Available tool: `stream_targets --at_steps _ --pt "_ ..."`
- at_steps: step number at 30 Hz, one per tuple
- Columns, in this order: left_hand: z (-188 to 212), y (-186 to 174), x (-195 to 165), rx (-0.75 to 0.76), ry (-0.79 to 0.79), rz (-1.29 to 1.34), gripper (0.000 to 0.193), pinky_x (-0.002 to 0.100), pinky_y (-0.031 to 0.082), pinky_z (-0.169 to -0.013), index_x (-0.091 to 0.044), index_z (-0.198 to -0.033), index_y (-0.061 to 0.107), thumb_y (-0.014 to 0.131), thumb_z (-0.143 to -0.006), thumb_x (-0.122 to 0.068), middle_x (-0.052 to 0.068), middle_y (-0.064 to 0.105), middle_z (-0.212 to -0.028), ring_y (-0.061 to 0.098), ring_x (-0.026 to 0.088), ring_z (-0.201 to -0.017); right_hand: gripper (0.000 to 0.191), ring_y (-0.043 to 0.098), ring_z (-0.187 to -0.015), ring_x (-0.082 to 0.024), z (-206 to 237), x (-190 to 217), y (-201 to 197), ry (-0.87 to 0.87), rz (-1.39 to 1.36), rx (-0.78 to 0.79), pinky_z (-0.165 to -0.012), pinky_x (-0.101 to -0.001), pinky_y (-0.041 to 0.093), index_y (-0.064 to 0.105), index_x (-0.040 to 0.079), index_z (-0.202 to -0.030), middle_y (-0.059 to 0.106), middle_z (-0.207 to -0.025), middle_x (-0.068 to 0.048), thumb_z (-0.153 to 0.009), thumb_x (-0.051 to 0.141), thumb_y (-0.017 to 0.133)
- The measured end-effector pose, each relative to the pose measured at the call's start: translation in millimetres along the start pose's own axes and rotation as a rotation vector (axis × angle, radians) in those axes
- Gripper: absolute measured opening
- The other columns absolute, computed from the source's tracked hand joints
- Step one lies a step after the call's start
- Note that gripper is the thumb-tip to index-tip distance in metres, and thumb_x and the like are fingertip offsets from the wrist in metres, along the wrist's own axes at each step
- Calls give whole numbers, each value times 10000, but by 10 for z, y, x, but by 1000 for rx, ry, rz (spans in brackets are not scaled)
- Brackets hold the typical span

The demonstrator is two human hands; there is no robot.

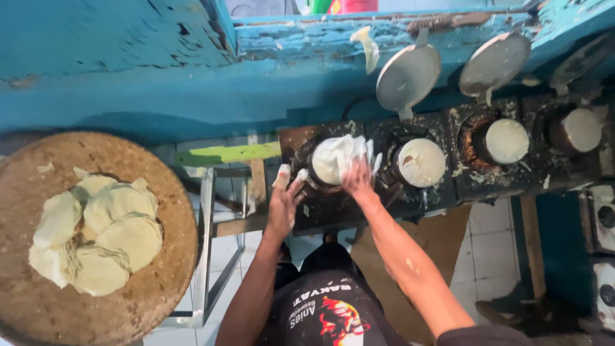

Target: The person scoops batter by hand from a large basin and pours it into round metal molds on a row of stoves, spreading it as it cooks. They peel the finished cakes off the molds and stack them on a woven tray, repeating the cycle across several burners.

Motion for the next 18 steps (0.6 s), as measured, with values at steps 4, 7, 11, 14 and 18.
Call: stream_targets --at_steps 4,7,11,14,18 --pt "-90 183 -2 93 89 37 709 479 364 -1076 3 -1607 370 380 -1122 -515 301 578 -1525 544 338 -1173 567 480 -1329 -479 -155 379 10 -119 89 73 -1141 -605 282 628 -4 -1302 592 -1363 -288 -814 285 636" --pt "-86 224 -80 -92 -107 183 651 471 430 -1016 -236 -1534 307 372 -981 -571 213 594 -1330 605 341 -1144 425 505 -1323 -427 -33 548 -78 22 -688 333 -1175 -541 306 636 8 -1320 602 -1357 -250 -959 226 587" --pt "-87 228 -118 -89 -48 191 654 446 453 -985 -174 -1529 340 400 -1007 -563 203 643 -1330 625 289 -1172 442 598 -1275 -343 -138 140 -279 204 -1432 249 -1140 -455 460 605 32 -1395 659 -1361 -186 -976 168 576" --pt "-134 185 -26 -108 -54 171 618 469 445 -1004 -187 -1505 375 415 -1010 -554 189 638 -1338 613 299 -1188 465 560 -1335 -298 -404 -71 -283 -253 -771 74 -1190 -451 417 624 42 -1381 656 -1384 -139 -927 138 598" --pt "-186 125 69 -58 12 194 580 495 438 -1016 -168 -1473 416 426 -1033 -546 184 629 -1345 591 329 -1220 471 472 -1389 -323 -421 82 -99 -336 -564 -30 -1156 -430 360 589 -11 -1390 582 -1429 -166 -979 217 604"
Point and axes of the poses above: each hand's wrist, its own z-axis away from the middle knuckle, its own y-axis out of the palm, x = y × z, the point moved 1 cm from there along -z, towards the middle knuckle
